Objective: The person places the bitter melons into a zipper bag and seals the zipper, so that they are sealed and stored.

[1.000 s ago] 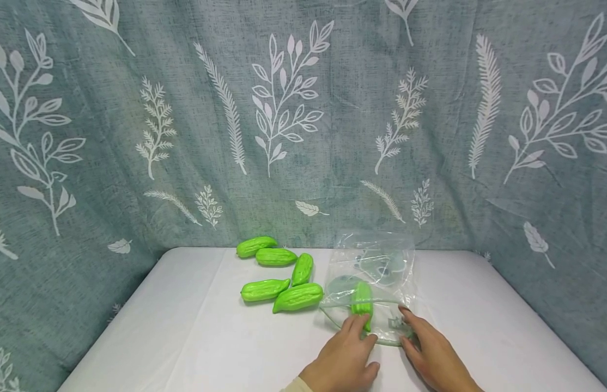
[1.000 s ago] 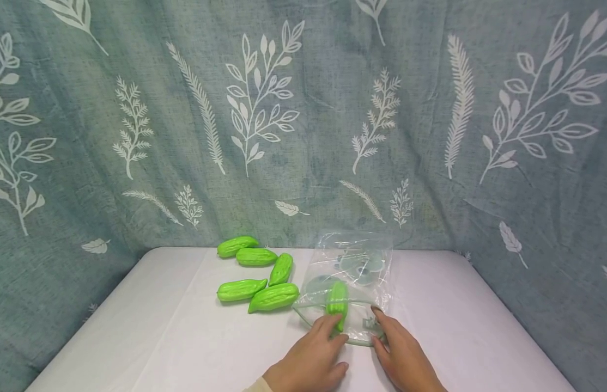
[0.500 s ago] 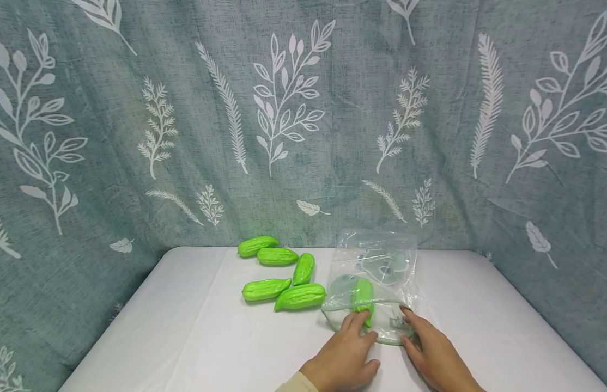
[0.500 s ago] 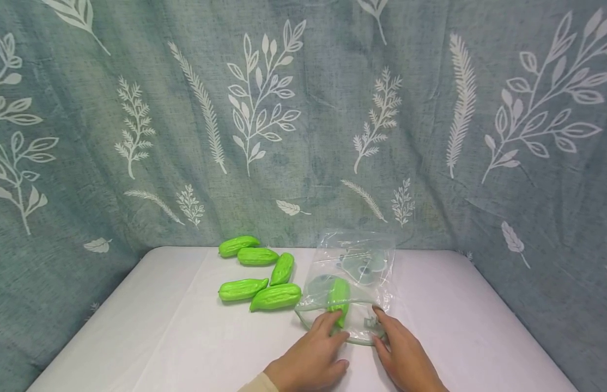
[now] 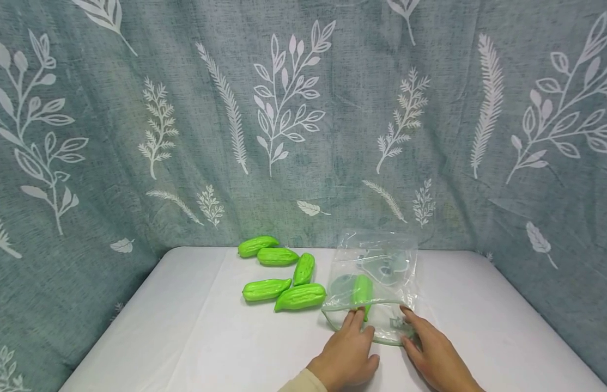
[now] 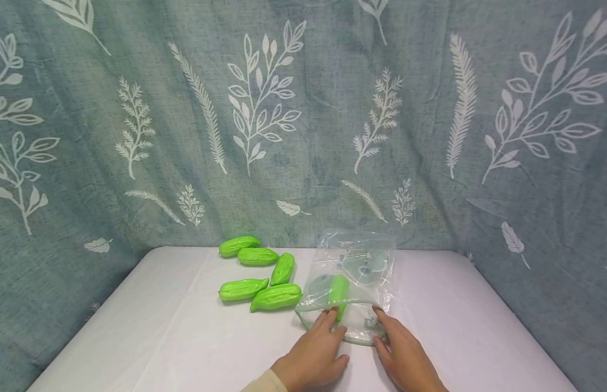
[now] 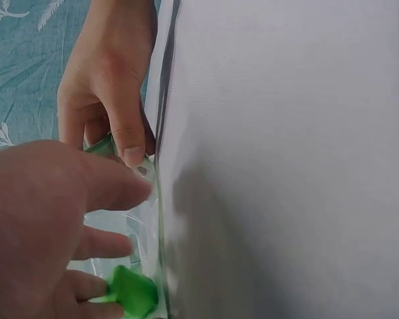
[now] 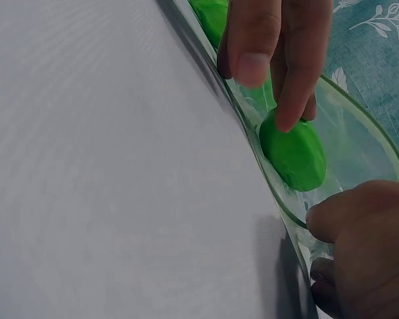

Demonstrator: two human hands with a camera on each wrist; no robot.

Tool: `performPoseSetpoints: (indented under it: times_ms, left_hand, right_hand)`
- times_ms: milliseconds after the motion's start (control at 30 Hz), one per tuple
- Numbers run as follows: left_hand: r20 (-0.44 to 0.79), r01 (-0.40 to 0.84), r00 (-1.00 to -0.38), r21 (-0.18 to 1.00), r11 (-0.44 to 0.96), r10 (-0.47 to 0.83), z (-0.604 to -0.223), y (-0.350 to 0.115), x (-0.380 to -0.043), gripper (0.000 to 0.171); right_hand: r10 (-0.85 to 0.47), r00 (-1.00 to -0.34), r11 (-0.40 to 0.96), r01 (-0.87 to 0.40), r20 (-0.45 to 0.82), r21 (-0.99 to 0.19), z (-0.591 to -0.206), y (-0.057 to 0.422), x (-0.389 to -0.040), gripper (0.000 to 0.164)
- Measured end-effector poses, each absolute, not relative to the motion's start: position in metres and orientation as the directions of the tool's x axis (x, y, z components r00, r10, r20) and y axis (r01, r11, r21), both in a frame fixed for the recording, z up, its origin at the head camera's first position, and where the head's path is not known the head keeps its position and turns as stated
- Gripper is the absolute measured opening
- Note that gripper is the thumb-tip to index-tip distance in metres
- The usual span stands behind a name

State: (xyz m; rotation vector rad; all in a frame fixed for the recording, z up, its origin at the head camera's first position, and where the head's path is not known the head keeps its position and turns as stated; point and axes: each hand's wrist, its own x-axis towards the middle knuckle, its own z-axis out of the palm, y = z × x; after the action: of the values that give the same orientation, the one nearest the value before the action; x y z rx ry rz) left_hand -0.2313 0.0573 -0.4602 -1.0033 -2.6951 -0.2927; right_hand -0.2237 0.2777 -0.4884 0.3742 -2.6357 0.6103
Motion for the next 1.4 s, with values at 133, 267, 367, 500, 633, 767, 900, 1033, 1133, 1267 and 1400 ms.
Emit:
performPoseSetpoints:
  times_ms: [133,267,367,500,633,767,900,1033,1133,1267,1400]
  left_hand:
    - [0.273,0.630,-0.761,0.097,0.771,0.588,-0.460,0.062,-0.234,0.039]
    - [0.254,0.601,-0.785,0.090,0.794,0.565,-0.460,0.066,-0.235,0.040]
    - [0.242,0.578,-0.803,0.094,0.811,0.545,-0.460,0.068,-0.235,0.042]
    - [0.260,0.570,-0.804,0.081,0.818,0.535,-0.462,0.068,-0.236,0.039]
    - [0.255,0.568,-0.803,0.055,0.821,0.539,-0.465,0.065,-0.237,0.038]
    - [0.252,0.572,-0.799,0.036,0.819,0.547,-0.467,0.062,-0.239,0.039]
    - [0.285,0.597,-0.772,0.018,0.802,0.568,-0.467,0.063,-0.239,0.039]
    - [0.320,0.612,-0.750,0.004,0.791,0.579,-0.467,0.061,-0.237,0.039]
    - [0.332,0.628,-0.739,0.025,0.778,0.586,-0.466,0.060,-0.235,0.040]
    - [0.323,0.662,-0.725,0.084,0.745,0.608,-0.466,0.057,-0.231,0.039]
    - [0.323,0.707,-0.687,0.092,0.701,0.650,-0.467,0.051,-0.227,0.036]
  right_hand:
    - [-0.160,-0.882,0.871,-0.338,0.444,-0.357,-0.488,0.277,-0.224,0.062]
    - [-0.163,-0.873,0.868,-0.348,0.459,-0.354,-0.489,0.277,-0.224,0.062]
    - [-0.174,-0.861,0.864,-0.366,0.478,-0.345,-0.490,0.278,-0.224,0.063]
    - [-0.177,-0.849,0.866,-0.375,0.498,-0.331,-0.491,0.280,-0.224,0.064]
    - [-0.178,-0.852,0.862,-0.377,0.493,-0.340,-0.491,0.279,-0.224,0.064]
    - [-0.194,-0.844,0.853,-0.397,0.500,-0.338,-0.491,0.277,-0.224,0.063]
    - [-0.190,-0.839,0.858,-0.394,0.510,-0.329,-0.491,0.278,-0.224,0.064]
    - [-0.182,-0.852,0.864,-0.377,0.491,-0.335,-0.490,0.279,-0.224,0.065]
    - [-0.180,-0.861,0.864,-0.370,0.476,-0.343,-0.489,0.279,-0.224,0.064]
    - [-0.175,-0.865,0.863,-0.364,0.470,-0.349,-0.488,0.279,-0.224,0.062]
    - [-0.174,-0.867,0.864,-0.362,0.467,-0.350,-0.489,0.279,-0.223,0.061]
